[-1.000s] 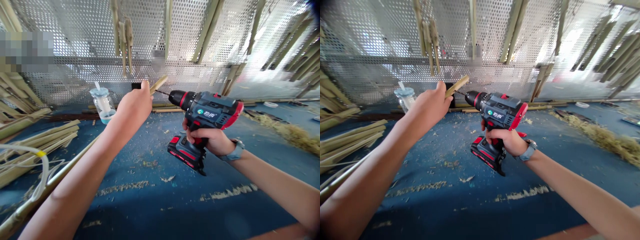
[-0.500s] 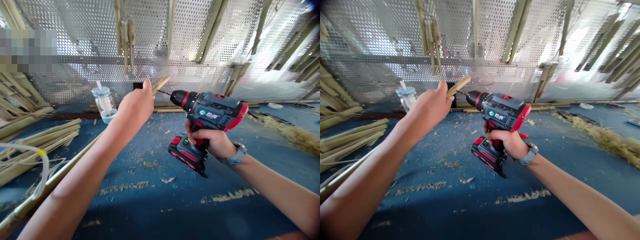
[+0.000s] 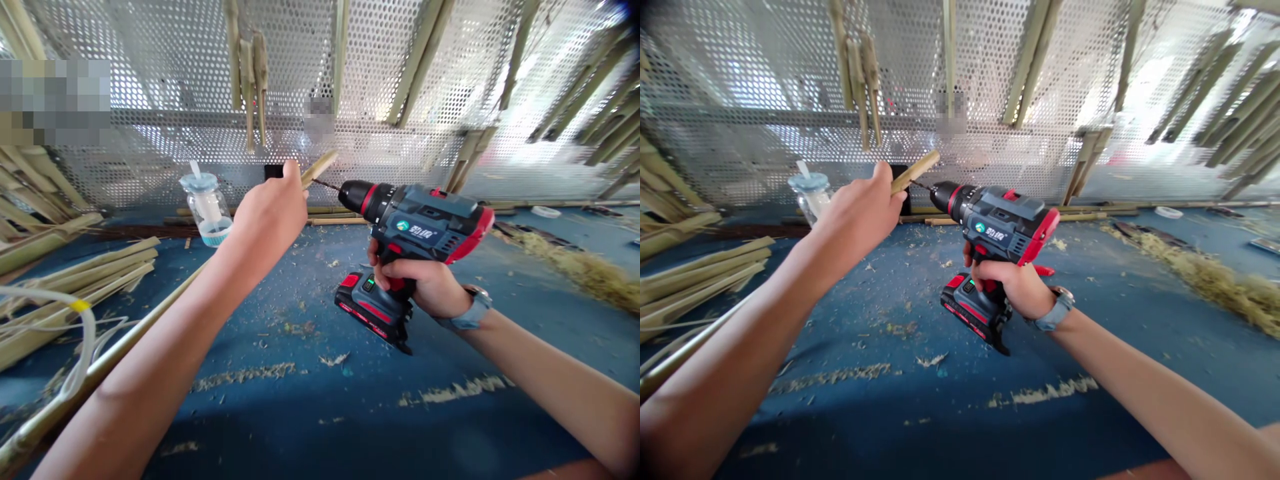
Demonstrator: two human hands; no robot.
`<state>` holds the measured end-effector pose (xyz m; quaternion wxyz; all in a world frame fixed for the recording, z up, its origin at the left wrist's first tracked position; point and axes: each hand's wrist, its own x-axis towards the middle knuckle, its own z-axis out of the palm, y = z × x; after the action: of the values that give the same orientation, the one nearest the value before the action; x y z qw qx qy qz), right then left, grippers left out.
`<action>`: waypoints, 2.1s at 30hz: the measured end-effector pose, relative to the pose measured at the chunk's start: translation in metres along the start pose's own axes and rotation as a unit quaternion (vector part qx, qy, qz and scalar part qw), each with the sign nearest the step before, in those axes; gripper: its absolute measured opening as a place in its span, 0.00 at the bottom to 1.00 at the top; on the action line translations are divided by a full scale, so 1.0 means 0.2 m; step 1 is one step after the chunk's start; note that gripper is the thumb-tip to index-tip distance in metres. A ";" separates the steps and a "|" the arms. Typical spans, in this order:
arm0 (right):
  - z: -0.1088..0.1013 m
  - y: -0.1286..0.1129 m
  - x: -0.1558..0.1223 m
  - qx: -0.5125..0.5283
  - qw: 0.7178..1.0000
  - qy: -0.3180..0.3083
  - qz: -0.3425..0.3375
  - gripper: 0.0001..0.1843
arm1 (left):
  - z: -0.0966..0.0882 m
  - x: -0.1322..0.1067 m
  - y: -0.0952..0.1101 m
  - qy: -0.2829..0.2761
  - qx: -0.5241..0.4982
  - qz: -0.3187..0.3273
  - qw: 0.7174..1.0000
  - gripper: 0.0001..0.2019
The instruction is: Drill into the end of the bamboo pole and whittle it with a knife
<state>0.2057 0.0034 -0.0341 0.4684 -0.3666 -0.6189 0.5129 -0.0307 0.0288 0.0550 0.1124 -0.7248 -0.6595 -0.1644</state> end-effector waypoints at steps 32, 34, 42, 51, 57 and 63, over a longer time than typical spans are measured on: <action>0.09 -0.02 -0.04 -0.124 0.983 0.118 -0.061 0.15 | 0.02 0.00 0.00 0.014 0.010 0.009 1.000 0.23; 0.08 -0.01 -0.04 -0.126 0.985 0.106 -0.052 0.16 | 0.01 0.00 0.00 0.010 0.003 0.007 1.000 0.23; 0.03 0.00 -0.02 -0.081 0.996 0.016 -0.040 0.11 | -0.01 -0.02 0.01 0.005 -0.008 0.000 1.000 0.28; 0.01 0.05 -0.02 -0.089 0.994 0.041 -0.044 0.10 | -0.01 -0.02 0.02 0.000 -0.004 -0.009 1.000 0.26; 0.02 0.02 -0.03 -0.112 0.992 0.035 -0.045 0.08 | -0.01 -0.01 0.02 0.002 0.000 -0.004 1.000 0.24; 0.03 -0.01 -0.03 -0.120 0.992 0.034 -0.034 0.08 | -0.01 -0.02 0.02 0.005 0.014 -0.003 1.000 0.27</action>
<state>0.2010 -0.0050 -0.0343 0.4588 -0.4159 -0.6717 0.4066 -0.0264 0.0249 0.0554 0.1249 -0.7205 -0.6633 -0.1593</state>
